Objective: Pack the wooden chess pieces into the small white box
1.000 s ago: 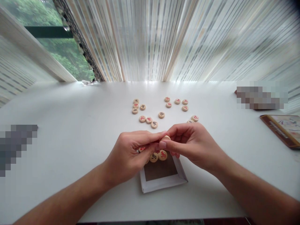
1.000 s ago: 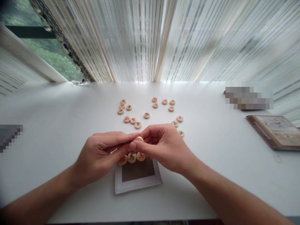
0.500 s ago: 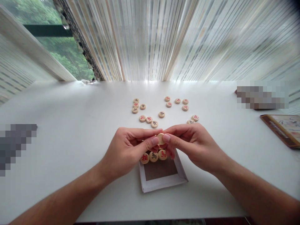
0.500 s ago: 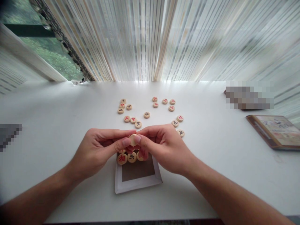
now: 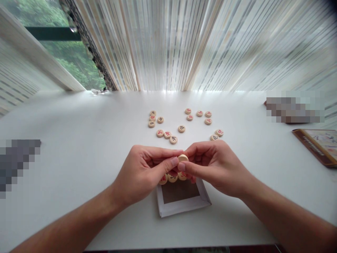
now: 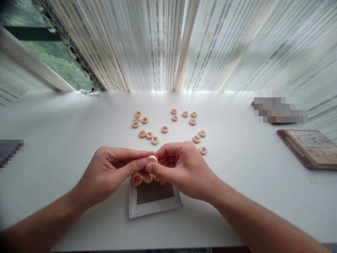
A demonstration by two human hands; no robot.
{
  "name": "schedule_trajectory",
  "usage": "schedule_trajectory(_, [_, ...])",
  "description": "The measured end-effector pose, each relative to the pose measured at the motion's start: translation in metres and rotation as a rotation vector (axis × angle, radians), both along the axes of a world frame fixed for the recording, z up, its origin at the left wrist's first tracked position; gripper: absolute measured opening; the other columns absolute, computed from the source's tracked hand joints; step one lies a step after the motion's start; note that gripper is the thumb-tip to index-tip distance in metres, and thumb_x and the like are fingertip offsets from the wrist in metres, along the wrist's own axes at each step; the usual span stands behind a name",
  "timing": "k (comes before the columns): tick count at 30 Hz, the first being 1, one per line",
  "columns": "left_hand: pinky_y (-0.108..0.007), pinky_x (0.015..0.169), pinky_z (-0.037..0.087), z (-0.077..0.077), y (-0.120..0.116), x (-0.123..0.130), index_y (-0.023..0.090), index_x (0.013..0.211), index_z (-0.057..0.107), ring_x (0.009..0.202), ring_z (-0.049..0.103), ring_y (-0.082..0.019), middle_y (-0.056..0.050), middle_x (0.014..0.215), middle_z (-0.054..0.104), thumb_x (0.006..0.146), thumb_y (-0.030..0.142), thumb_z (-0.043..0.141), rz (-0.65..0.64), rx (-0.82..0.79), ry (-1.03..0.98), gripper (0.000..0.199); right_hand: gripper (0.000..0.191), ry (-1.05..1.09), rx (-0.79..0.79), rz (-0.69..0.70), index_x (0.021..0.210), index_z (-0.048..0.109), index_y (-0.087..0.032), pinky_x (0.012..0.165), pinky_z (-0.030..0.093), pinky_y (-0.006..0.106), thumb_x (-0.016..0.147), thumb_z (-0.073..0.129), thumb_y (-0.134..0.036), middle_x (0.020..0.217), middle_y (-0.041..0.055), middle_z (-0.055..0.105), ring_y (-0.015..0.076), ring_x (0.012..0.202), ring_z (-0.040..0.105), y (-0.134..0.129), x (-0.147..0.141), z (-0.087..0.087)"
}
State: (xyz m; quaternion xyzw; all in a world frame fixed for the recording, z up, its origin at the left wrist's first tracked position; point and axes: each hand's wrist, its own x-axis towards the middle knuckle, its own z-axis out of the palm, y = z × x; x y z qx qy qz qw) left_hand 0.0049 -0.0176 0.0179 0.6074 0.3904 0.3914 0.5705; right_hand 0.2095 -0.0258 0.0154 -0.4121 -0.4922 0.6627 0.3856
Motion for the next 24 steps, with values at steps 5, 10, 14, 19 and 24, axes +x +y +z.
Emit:
schedule_trajectory(5, [-0.029,0.083,0.072,-0.0005,-0.0026,0.0012,0.018,0.105,0.089,0.09,0.086,-0.026,-0.007,0.095,0.088,0.089,0.014,0.079,0.029,0.028,-0.007,0.019,0.028,-0.062,0.112,-0.007,0.084,0.087,-0.016,0.051,0.059,0.022,0.076,0.097,-0.04,0.065,0.005,0.076,0.0149,0.055,0.069,-0.0018,0.0013,0.0021])
schedule_trajectory(10, [-0.025,0.078,0.072,0.0001,-0.0035,0.0024,0.019,0.109,0.088,0.085,0.086,-0.023,-0.005,0.097,0.088,0.089,0.013,0.082,0.032,0.071,-0.042,0.022,0.03,-0.046,0.139,-0.015,0.089,0.089,-0.016,0.055,0.063,0.025,0.079,0.095,-0.044,0.067,0.0066,0.079,0.0169,0.057,0.073,-0.0011,0.0014,0.0036])
schedule_trajectory(14, [-0.022,0.079,0.071,-0.002,-0.0029,0.0014,0.018,0.111,0.087,0.085,0.086,-0.022,-0.005,0.098,0.088,0.085,0.011,0.086,0.031,0.062,-0.07,0.027,0.025,0.033,0.09,0.005,0.088,0.089,-0.017,0.058,0.066,0.024,0.08,0.095,-0.04,0.067,0.006,0.08,0.0165,0.057,0.075,0.0021,0.0032,0.0028])
schedule_trajectory(19, [-0.021,0.083,0.071,-0.0044,-0.0027,0.0017,0.015,0.111,0.087,0.09,0.086,-0.022,-0.007,0.1,0.088,0.085,0.011,0.087,0.038,0.03,-0.117,0.026,0.025,0.093,0.033,0.044,0.089,0.089,-0.015,0.058,0.065,0.022,0.086,0.091,-0.04,0.069,0.0075,0.081,0.0154,0.058,0.076,0.0057,0.0064,-0.0017])
schedule_trajectory(24, [-0.018,0.08,0.07,-0.006,-0.0024,0.0037,0.016,0.111,0.086,0.09,0.086,-0.02,-0.007,0.101,0.088,0.086,0.009,0.086,0.057,0.011,-0.179,0.025,0.026,0.102,0.034,-0.003,0.093,0.088,-0.015,0.055,0.063,0.021,0.076,0.099,-0.032,0.067,0.0051,0.08,0.0144,0.055,0.074,0.0054,0.0044,0.0021])
